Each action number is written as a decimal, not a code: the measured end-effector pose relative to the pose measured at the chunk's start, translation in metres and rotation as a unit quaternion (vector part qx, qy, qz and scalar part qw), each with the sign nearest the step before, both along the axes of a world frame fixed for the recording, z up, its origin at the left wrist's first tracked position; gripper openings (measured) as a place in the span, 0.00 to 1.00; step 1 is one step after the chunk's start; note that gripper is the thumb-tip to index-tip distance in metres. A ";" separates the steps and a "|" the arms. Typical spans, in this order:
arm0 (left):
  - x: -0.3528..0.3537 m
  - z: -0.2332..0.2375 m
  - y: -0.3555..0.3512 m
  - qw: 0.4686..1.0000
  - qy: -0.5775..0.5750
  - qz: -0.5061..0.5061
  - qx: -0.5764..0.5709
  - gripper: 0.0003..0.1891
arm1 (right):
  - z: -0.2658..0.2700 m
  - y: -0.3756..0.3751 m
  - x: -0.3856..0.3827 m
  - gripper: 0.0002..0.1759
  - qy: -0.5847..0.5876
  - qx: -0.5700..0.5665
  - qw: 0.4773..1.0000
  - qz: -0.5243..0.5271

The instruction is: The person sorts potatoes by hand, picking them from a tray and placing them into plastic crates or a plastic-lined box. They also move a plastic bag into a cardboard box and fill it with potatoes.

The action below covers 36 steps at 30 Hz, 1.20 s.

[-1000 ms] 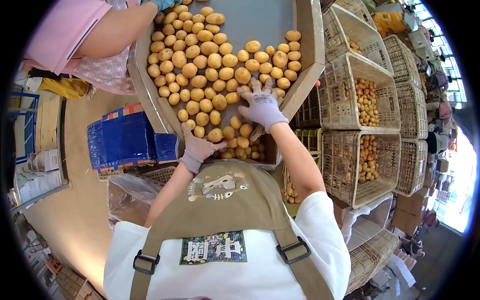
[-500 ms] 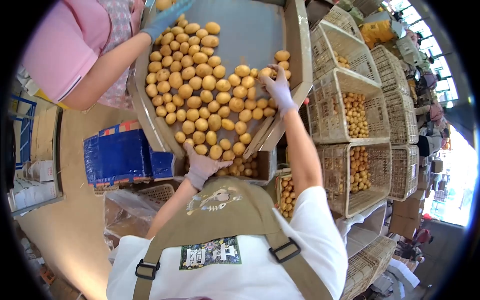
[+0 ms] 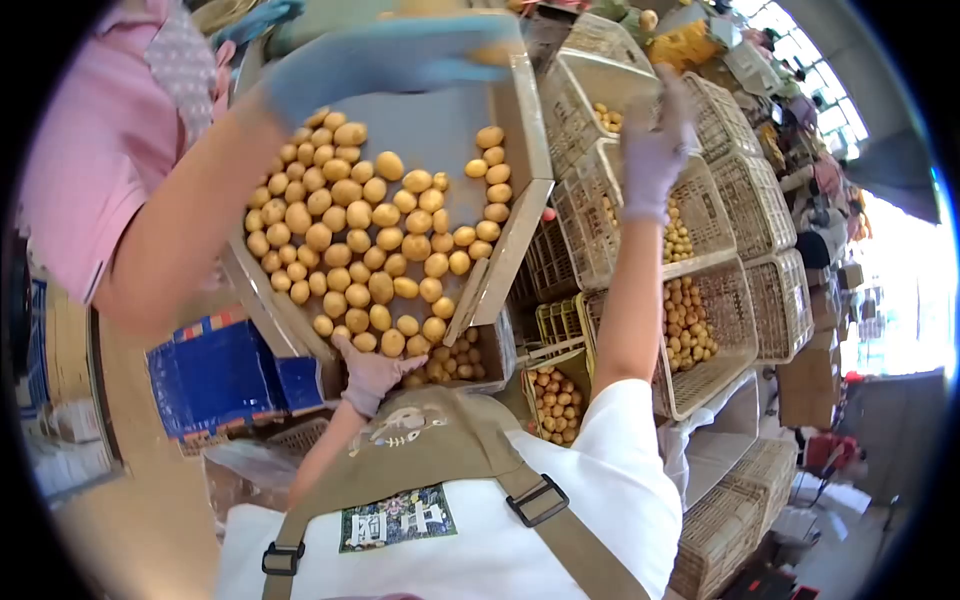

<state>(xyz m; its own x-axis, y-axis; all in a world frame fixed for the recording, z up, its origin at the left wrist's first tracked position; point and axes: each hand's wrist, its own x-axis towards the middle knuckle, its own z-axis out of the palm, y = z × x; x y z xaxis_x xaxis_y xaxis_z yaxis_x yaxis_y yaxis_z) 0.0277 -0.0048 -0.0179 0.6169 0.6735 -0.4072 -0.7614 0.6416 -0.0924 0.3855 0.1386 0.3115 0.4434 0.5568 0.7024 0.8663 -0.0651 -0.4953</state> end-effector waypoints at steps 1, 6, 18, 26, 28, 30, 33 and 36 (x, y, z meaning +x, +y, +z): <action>-0.003 -0.002 -0.003 1.000 -0.006 0.001 0.010 0.60 | -0.038 0.001 -0.005 0.22 0.021 -0.026 0.997 0.076; -0.003 -0.005 -0.005 1.000 0.007 0.005 0.007 0.62 | -0.177 0.008 -0.068 0.26 -0.141 -0.309 0.920 0.193; -0.013 0.002 -0.002 0.999 -0.029 0.025 0.010 0.60 | -0.202 0.008 -0.085 0.13 -0.010 -0.149 0.946 0.288; -0.001 0.009 0.001 0.998 0.026 0.021 -0.044 0.58 | -0.172 -0.059 0.047 0.22 0.016 -0.073 0.994 0.074; -0.002 0.006 0.000 0.999 0.016 0.017 -0.021 0.59 | -0.176 -0.079 0.029 0.18 0.060 -0.147 0.987 0.039; -0.005 0.004 0.000 1.000 0.001 0.010 -0.006 0.60 | -0.186 -0.093 0.005 0.15 0.115 -0.174 0.976 0.061; -0.004 0.006 0.000 1.000 0.007 0.002 -0.004 0.60 | -0.209 -0.108 -0.038 0.15 -0.051 -0.126 0.962 0.236; -0.004 0.001 0.000 1.000 0.007 -0.007 0.029 0.60 | -0.193 -0.118 -0.098 0.14 -0.077 -0.149 0.947 0.275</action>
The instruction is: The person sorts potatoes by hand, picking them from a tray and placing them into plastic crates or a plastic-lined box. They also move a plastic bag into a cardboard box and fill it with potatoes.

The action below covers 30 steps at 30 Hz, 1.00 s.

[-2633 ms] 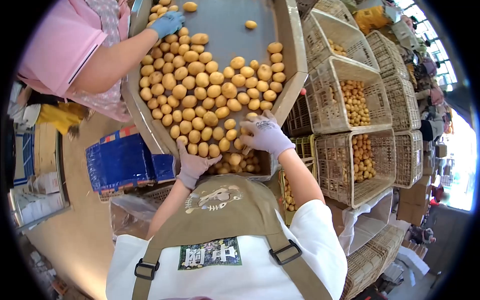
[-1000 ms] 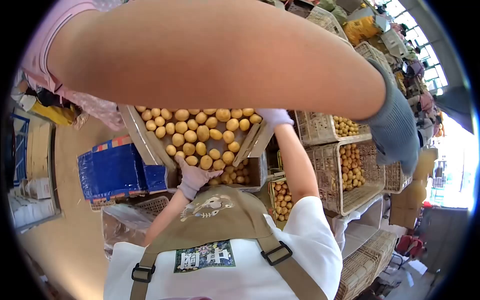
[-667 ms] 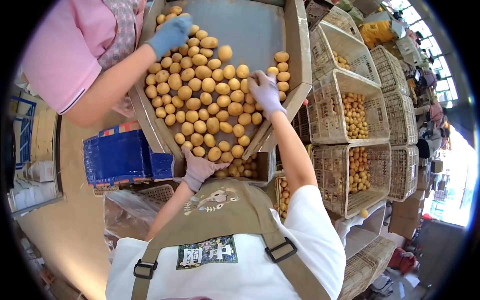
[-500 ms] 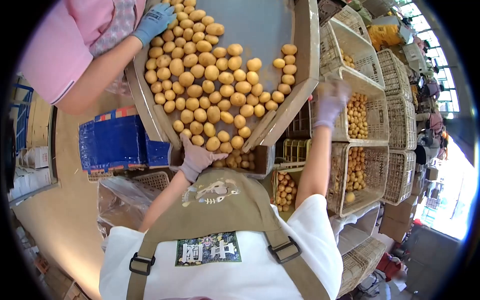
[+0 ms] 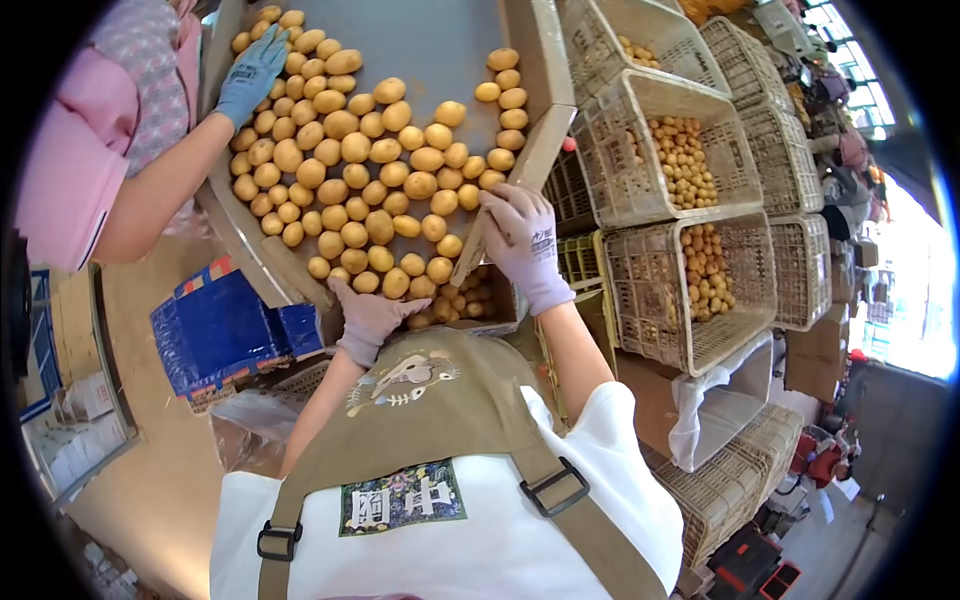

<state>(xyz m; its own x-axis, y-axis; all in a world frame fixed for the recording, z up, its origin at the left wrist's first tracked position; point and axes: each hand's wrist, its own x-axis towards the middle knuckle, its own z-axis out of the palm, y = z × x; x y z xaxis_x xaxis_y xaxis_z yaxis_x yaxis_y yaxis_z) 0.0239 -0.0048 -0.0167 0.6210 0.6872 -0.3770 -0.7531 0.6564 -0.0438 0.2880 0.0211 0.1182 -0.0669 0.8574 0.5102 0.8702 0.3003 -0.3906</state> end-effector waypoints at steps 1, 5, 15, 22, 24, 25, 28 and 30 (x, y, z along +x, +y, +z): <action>-0.001 0.001 0.000 1.000 -0.005 0.001 0.006 0.60 | -0.007 -0.001 -0.011 0.13 0.011 0.003 1.000 0.008; -0.003 -0.002 -0.002 1.000 -0.026 0.007 0.010 0.59 | -0.020 -0.006 -0.038 0.14 -0.021 -0.099 0.990 0.099; -0.020 0.017 -0.004 0.982 0.143 0.047 -0.112 0.50 | -0.034 0.019 -0.066 0.21 -0.228 -0.134 0.958 0.111; -0.005 0.013 0.004 0.995 -0.006 0.081 -0.053 0.56 | -0.025 0.053 -0.085 0.28 -0.117 -0.366 0.923 -0.039; -0.004 0.013 0.005 0.994 0.029 0.076 -0.067 0.58 | -0.028 0.060 -0.092 0.27 -0.176 -0.370 0.911 -0.055; -0.003 0.013 0.007 0.994 0.045 0.074 -0.072 0.59 | -0.032 0.064 -0.089 0.26 -0.194 -0.383 0.902 -0.056; -0.006 0.012 0.006 0.994 0.056 0.066 -0.060 0.63 | -0.046 0.058 -0.082 0.23 -0.196 -0.381 0.903 -0.042; -0.006 0.001 0.006 0.990 0.057 0.071 -0.105 0.64 | -0.048 0.051 -0.074 0.22 -0.058 -0.375 0.925 -0.032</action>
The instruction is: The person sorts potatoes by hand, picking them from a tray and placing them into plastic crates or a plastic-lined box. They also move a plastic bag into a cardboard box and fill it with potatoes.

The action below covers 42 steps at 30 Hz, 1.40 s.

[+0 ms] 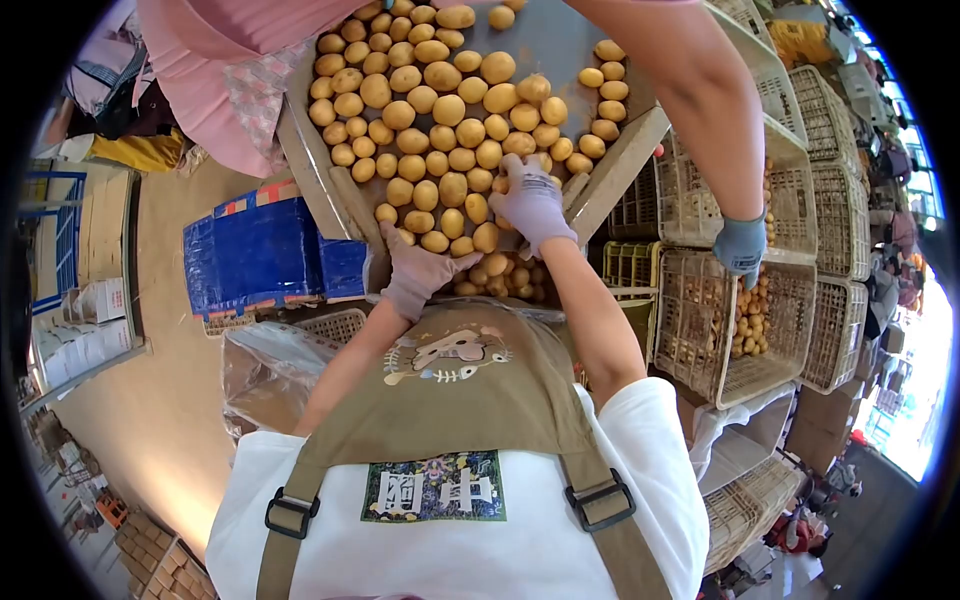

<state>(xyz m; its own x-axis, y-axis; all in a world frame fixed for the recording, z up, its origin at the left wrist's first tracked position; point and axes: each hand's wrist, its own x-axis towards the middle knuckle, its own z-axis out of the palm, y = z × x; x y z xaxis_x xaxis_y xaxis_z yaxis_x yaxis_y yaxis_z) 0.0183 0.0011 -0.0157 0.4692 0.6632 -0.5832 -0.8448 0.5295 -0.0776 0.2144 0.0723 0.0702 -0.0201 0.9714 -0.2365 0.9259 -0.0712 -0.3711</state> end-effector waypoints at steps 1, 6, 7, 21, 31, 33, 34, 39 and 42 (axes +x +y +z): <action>0.000 -0.005 0.001 1.000 -0.002 -0.001 0.008 0.64 | 0.001 -0.004 0.004 0.21 0.066 0.010 0.998 -0.020; -0.002 0.000 -0.002 0.998 0.008 -0.015 0.056 0.63 | 0.015 -0.028 0.015 0.23 0.749 -0.124 0.619 -0.201; -0.002 0.003 -0.001 0.999 0.016 -0.016 0.042 0.62 | 0.018 -0.035 0.015 0.24 0.800 -0.136 0.558 -0.173; 0.009 0.029 0.000 0.947 0.213 -0.090 0.222 0.53 | 0.026 -0.083 0.019 0.22 0.832 -0.057 0.518 -0.190; -0.009 -0.021 0.013 0.994 0.055 -0.086 0.027 0.59 | 0.043 -0.224 0.118 0.19 0.762 0.261 0.439 -0.397; -0.002 0.006 0.012 0.995 0.059 -0.084 -0.019 0.58 | 0.048 -0.285 0.154 0.18 0.692 0.366 0.434 -0.446; 0.000 0.020 0.012 0.994 0.043 -0.086 -0.060 0.58 | 0.051 -0.318 0.177 0.19 0.684 0.421 0.376 -0.462; -0.002 -0.002 0.013 0.993 0.076 -0.085 -0.007 0.56 | 0.076 -0.475 0.279 0.21 0.582 0.608 0.245 -0.482; 0.007 0.019 0.011 0.990 0.098 -0.070 -0.069 0.54 | 0.093 -0.485 0.260 0.21 0.557 0.556 0.256 -0.561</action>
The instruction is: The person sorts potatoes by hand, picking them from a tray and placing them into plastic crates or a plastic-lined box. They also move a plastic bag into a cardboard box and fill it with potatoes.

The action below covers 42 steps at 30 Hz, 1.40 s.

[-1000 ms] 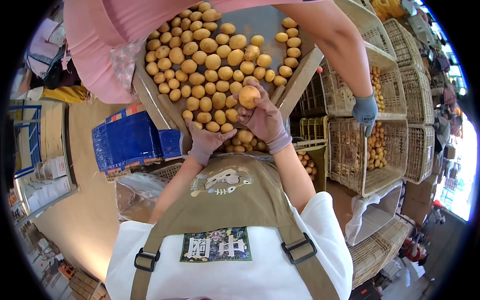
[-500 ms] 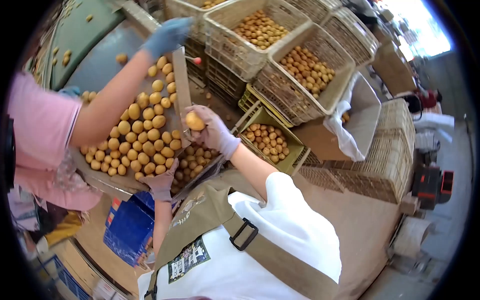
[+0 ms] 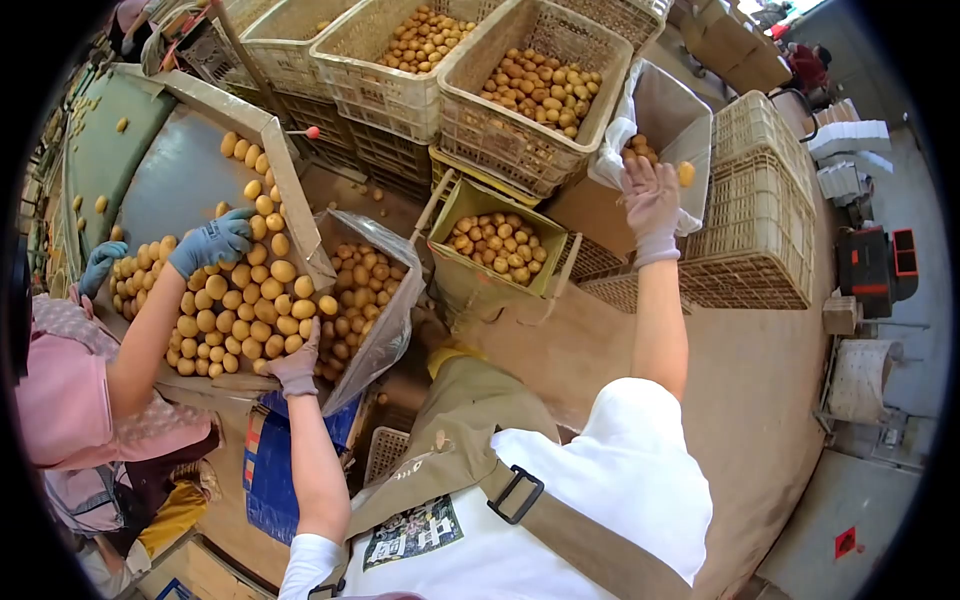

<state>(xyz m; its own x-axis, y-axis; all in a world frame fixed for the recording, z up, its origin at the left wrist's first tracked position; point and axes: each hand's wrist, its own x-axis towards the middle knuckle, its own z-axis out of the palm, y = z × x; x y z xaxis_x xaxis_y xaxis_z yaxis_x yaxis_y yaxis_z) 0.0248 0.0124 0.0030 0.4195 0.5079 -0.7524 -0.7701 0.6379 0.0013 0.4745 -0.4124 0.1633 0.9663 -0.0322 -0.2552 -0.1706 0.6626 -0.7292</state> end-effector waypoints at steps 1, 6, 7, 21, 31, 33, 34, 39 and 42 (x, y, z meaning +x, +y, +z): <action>0.000 0.004 0.000 1.000 0.011 0.003 -0.014 0.52 | -0.013 -0.005 -0.008 0.20 -0.027 -0.032 0.998 0.054; 0.015 0.018 -0.003 0.999 0.036 0.013 -0.036 0.52 | -0.048 0.000 -0.042 0.17 0.007 -0.120 0.973 0.196; 0.018 0.016 -0.002 0.999 0.026 0.021 -0.041 0.52 | -0.044 0.006 -0.044 0.17 0.019 -0.152 0.966 0.207; 0.004 -0.018 0.054 0.970 0.016 0.014 -0.242 0.38 | -0.042 0.042 0.185 0.16 -0.186 -0.381 0.898 0.122; -0.061 -0.045 0.046 0.455 -0.483 0.624 -0.412 0.28 | -0.121 0.130 0.368 0.30 -0.120 -0.796 0.465 0.368; -0.064 -0.044 0.049 0.436 -0.480 0.618 -0.444 0.24 | -0.140 0.136 0.387 0.29 -0.044 -0.803 0.418 0.423; -0.065 -0.044 0.048 0.450 -0.491 0.586 -0.461 0.19 | -0.147 0.138 0.393 0.29 -0.005 -0.803 0.393 0.447; -0.075 -0.048 0.044 0.477 -0.481 0.622 -0.393 0.12 | -0.201 0.139 0.425 0.26 -0.002 -0.836 0.318 0.447; -0.093 -0.055 0.045 0.500 -0.462 0.625 -0.383 0.15 | -0.206 0.150 0.416 0.25 -0.003 -0.835 0.336 0.436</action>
